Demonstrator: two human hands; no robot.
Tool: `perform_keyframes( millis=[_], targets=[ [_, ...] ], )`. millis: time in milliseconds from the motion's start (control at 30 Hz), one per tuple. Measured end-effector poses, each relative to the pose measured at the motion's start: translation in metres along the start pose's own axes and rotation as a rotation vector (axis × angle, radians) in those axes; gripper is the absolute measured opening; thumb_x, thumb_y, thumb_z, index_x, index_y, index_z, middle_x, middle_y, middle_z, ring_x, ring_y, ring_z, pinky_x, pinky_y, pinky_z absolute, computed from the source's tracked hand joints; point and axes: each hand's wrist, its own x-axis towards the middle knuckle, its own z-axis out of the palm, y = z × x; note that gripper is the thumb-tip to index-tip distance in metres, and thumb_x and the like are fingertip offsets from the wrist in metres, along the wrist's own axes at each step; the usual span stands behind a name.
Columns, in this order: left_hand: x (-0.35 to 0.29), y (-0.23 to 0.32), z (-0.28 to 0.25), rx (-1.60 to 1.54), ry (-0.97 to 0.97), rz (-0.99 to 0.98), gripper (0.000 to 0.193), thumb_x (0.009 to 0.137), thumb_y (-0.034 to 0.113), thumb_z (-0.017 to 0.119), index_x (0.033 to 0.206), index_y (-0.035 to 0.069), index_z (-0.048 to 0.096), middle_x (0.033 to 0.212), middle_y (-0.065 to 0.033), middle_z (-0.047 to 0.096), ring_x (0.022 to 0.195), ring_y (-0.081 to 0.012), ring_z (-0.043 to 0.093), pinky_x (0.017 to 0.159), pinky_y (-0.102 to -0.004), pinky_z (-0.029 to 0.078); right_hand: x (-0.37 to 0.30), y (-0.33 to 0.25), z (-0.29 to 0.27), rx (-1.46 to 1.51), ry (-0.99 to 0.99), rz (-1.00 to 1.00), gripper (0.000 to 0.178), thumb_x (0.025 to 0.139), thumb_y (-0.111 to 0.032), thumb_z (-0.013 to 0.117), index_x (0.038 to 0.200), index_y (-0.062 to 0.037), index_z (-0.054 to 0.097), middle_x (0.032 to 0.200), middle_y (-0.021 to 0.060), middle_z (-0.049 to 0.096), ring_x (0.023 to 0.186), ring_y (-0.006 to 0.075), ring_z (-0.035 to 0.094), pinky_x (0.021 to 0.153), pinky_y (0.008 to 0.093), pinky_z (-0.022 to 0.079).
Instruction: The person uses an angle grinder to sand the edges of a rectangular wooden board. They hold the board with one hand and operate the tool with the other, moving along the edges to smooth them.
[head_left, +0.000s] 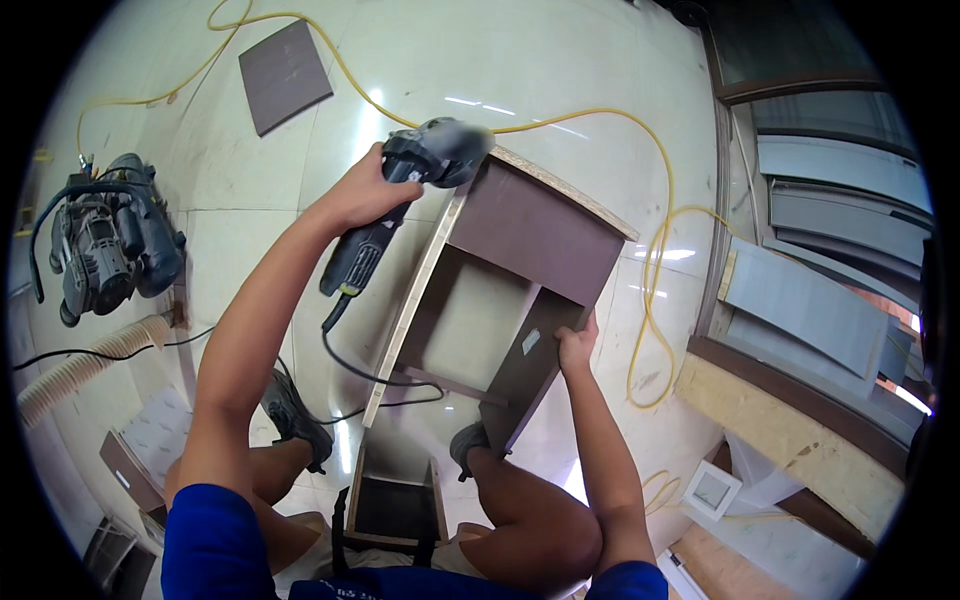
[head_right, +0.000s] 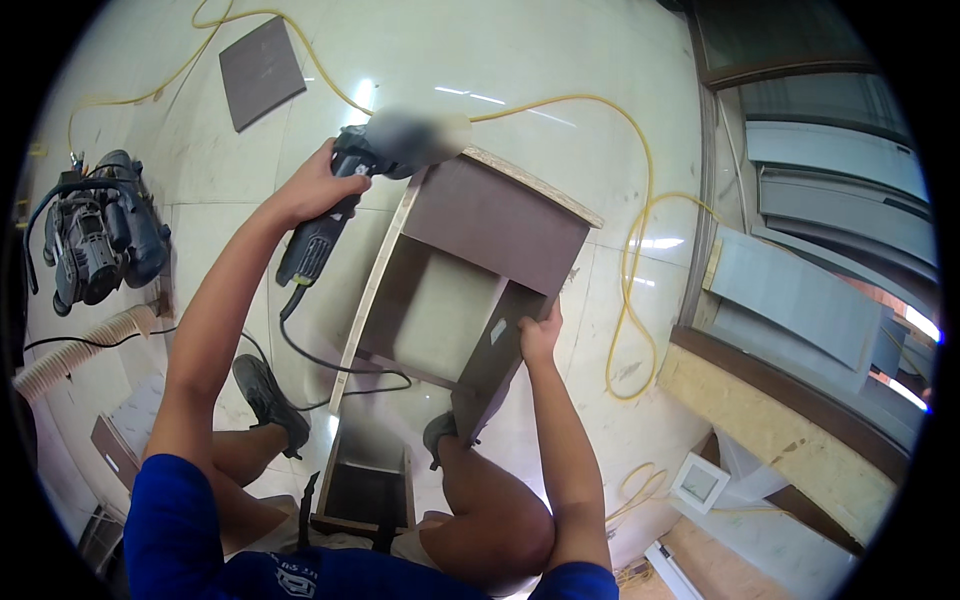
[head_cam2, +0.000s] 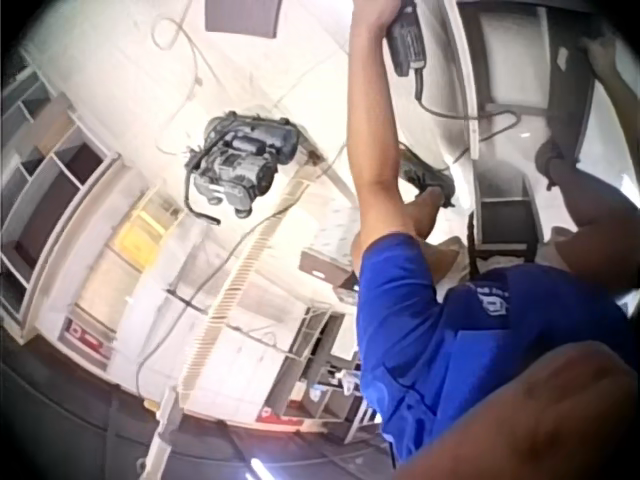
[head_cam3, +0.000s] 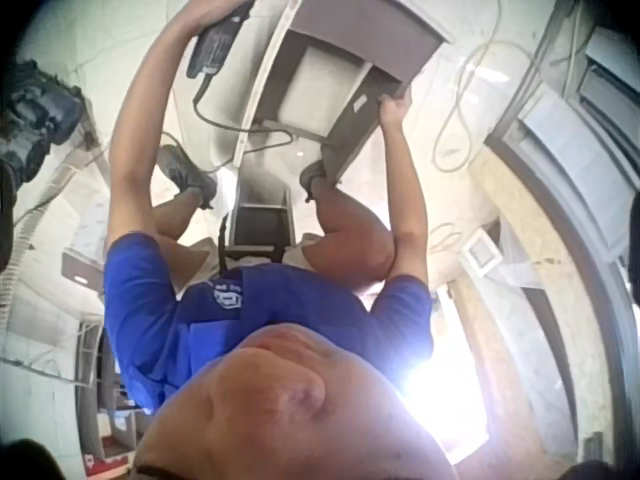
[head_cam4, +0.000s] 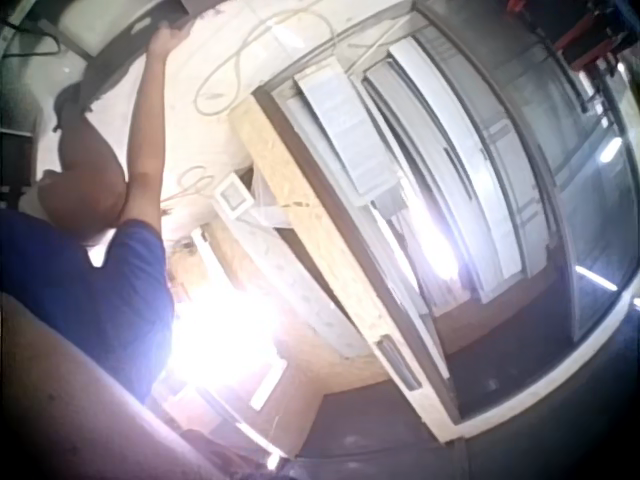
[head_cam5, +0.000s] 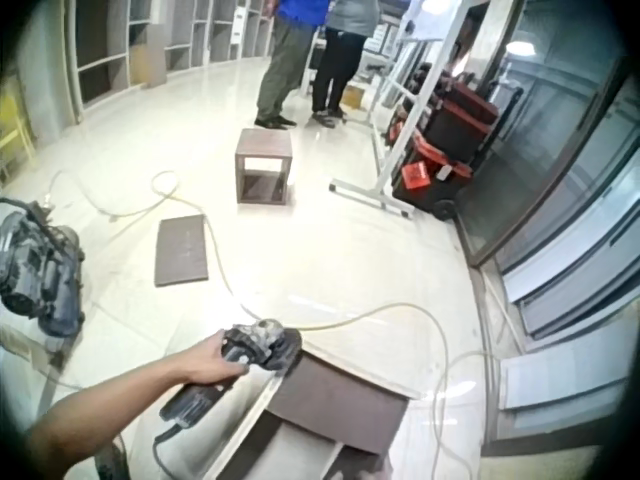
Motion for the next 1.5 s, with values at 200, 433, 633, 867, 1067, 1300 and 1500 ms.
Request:
perform_keyframes(
  millis=[200, 433, 633, 867, 1067, 1300, 1500],
  targets=[
    [-0.002, 0.006, 0.001, -0.045, -0.004, -0.033, 0.063, 0.083, 0.021, 0.073, 0.132, -0.002, 0.041, 0.091, -0.0137, 0.062, 0.066, -0.0194, 0.067, 0.060, -0.0340, 0.058, 0.002, 0.002, -0.002, -0.043, 0.007, 0.000, 0.065, 0.064, 0.007, 0.054, 0.128, 0.0003, 0.054, 0.112, 0.0109, 0.064, 0.105, 0.0244, 0.062, 0.095, 0.0331, 0.048],
    [-0.015, 0.005, 0.003, -0.010, 0.001, -0.019, 0.063, 0.083, 0.021, 0.072, 0.133, -0.002, 0.040, 0.090, -0.0128, 0.062, 0.066, -0.0193, 0.066, 0.060, -0.0336, 0.058, 0.003, 0.003, 0.000, -0.005, 0.010, -0.032, 0.065, 0.064, 0.008, 0.053, 0.129, 0.0008, 0.054, 0.111, 0.0103, 0.063, 0.104, 0.0229, 0.060, 0.095, 0.0319, 0.047],
    [-0.007, 0.009, 0.010, -0.115, -0.008, -0.025, 0.066, 0.083, 0.017, 0.072, 0.135, -0.002, 0.039, 0.090, -0.0126, 0.062, 0.065, -0.0190, 0.066, 0.060, -0.0341, 0.057, 0.004, 0.008, -0.002, -0.005, -0.016, -0.043, 0.066, 0.064, 0.008, 0.052, 0.129, 0.0015, 0.054, 0.110, 0.0101, 0.063, 0.104, 0.0228, 0.060, 0.095, 0.0315, 0.047],
    [-0.022, 0.001, 0.015, -0.049, 0.055, -0.029, 0.064, 0.084, 0.017, 0.071, 0.135, -0.003, 0.038, 0.091, -0.0129, 0.062, 0.066, -0.0193, 0.066, 0.059, -0.0347, 0.057, 0.003, 0.007, -0.002, -0.028, 0.006, -0.035, 0.069, 0.063, 0.007, 0.052, 0.132, 0.0017, 0.053, 0.112, 0.0106, 0.063, 0.104, 0.0230, 0.060, 0.095, 0.0317, 0.047],
    [-0.018, 0.004, 0.015, 0.034, 0.086, 0.013, 0.064, 0.082, 0.022, 0.073, 0.130, -0.005, 0.041, 0.096, -0.0159, 0.063, 0.071, -0.0197, 0.067, 0.066, -0.0353, 0.057, 0.002, -0.001, 0.001, -0.038, 0.012, -0.014, 0.070, 0.064, 0.006, 0.053, 0.134, 0.0009, 0.053, 0.113, 0.0114, 0.064, 0.104, 0.0234, 0.060, 0.096, 0.0323, 0.047],
    [-0.020, 0.011, 0.018, 0.176, 0.127, 0.046, 0.066, 0.080, 0.028, 0.073, 0.127, -0.008, 0.042, 0.093, -0.0204, 0.068, 0.078, -0.0259, 0.070, 0.073, -0.0379, 0.057, 0.002, 0.003, -0.001, -0.042, -0.010, -0.013, 0.070, 0.066, 0.007, 0.054, 0.135, 0.0005, 0.053, 0.114, 0.0120, 0.064, 0.104, 0.0230, 0.061, 0.096, 0.0324, 0.047],
    [-0.034, 0.008, 0.027, 0.271, 0.210, 0.097, 0.071, 0.079, 0.028, 0.075, 0.129, -0.010, 0.040, 0.099, -0.0256, 0.069, 0.088, -0.0330, 0.071, 0.081, -0.0397, 0.056, 0.002, -0.003, 0.002, -0.071, 0.032, -0.042, 0.068, 0.066, 0.006, 0.054, 0.134, 0.0005, 0.053, 0.110, 0.0119, 0.065, 0.102, 0.0233, 0.062, 0.093, 0.0323, 0.049]
  ],
)
